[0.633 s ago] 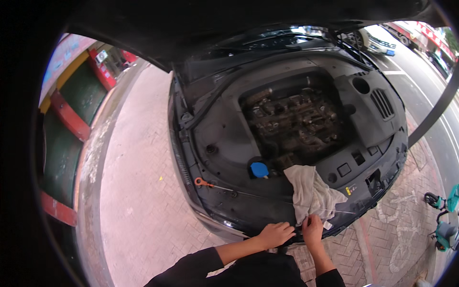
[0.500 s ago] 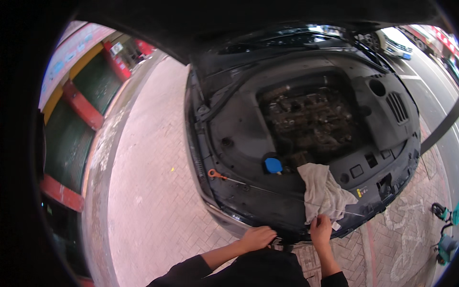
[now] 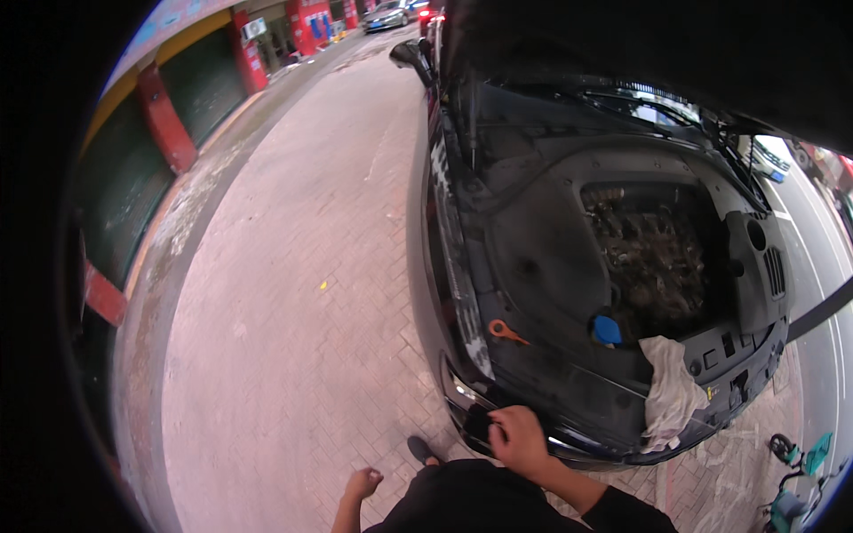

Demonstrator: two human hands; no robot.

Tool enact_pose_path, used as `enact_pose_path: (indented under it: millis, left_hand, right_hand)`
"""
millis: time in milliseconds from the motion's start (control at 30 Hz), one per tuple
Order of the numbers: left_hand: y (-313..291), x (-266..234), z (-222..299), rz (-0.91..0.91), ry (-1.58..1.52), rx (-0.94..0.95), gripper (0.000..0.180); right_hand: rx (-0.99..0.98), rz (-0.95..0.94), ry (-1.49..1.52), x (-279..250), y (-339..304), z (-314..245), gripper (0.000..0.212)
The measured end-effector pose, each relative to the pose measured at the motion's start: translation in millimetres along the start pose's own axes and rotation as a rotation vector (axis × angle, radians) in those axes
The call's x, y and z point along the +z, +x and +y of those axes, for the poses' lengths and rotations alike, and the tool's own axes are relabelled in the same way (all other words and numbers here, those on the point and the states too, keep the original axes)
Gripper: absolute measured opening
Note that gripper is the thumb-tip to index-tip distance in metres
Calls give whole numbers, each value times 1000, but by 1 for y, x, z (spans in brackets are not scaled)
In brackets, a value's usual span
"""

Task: The person opens the car hood, removes the engine cover, and retrieves a funnel and oil bottle from a nearby shop. They pour engine oil into the engine using the funnel, then check the oil level with the dipstick.

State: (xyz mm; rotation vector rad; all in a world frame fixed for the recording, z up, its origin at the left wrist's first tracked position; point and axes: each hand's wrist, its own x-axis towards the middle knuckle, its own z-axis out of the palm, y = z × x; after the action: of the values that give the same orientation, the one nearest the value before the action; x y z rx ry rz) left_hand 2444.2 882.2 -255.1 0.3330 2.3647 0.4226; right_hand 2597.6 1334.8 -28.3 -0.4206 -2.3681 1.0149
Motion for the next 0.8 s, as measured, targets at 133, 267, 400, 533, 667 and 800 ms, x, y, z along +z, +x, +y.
enact_pose_path:
  millis: [133,267,400,533,667,800]
  left_hand:
    - [40,-57,-111,-20,75,52,43]
    - [79,-132,-170,13,3,-94,39]
    - [131,-191,-192,98,-92,-4,41]
    - [218,-232,-219,47,-113,-46,45]
    - [309,-306,-259,241,-262,47,39]
    - [393,-418,-274,163,-457,-274,40]
  right_hand:
    - [-105,-101,83,135,68,-70,22]
    - [-77,-394,214,228,117,-113,25]
    - [44,-556,145,303,164,-116,25]
    - [38,-703,28,390,219,-90,29]
    - [-111,-820,-82,508,309,-58,27]
    - [-499,-1046,35,632,485,-68,25]
